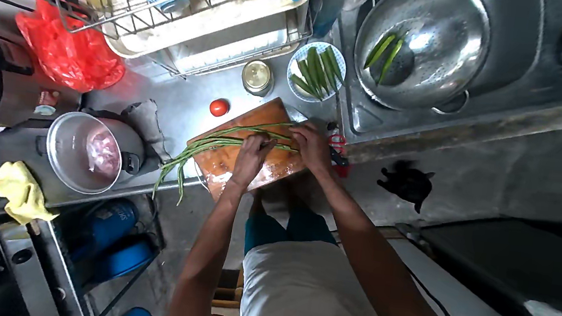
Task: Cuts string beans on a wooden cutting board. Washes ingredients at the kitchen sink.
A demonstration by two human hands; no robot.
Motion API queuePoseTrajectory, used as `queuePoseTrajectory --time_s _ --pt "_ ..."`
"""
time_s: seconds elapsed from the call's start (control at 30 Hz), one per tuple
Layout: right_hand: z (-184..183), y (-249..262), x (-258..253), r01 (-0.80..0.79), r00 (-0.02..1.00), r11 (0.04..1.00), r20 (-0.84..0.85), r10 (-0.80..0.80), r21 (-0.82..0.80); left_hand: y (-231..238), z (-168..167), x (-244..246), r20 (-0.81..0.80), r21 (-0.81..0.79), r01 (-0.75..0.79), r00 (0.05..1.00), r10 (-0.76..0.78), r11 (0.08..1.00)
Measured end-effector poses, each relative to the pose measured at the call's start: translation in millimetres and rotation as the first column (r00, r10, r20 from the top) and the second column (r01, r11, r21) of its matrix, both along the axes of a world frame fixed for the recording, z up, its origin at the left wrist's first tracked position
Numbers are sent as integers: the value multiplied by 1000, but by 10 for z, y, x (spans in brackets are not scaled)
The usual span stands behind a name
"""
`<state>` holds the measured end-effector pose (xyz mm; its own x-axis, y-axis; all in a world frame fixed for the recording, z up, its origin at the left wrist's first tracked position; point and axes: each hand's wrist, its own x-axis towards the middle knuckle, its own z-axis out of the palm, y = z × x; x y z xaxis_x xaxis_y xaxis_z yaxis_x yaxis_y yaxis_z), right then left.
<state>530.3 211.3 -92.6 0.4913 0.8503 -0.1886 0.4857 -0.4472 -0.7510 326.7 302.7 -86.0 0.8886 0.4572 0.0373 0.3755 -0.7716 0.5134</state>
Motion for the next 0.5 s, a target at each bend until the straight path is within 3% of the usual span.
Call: queuePoseTrajectory --time_s 0.17,0.5 --pt "-49 -14 52 -73 997 997 -30 74 33 6 -19 -37 -17 -2 12 1000 -12 1000" --pt "48 -107 -202 -38 999 999 17 38 -10 28 -16 -28 13 -19 7 1000 -7 1000"
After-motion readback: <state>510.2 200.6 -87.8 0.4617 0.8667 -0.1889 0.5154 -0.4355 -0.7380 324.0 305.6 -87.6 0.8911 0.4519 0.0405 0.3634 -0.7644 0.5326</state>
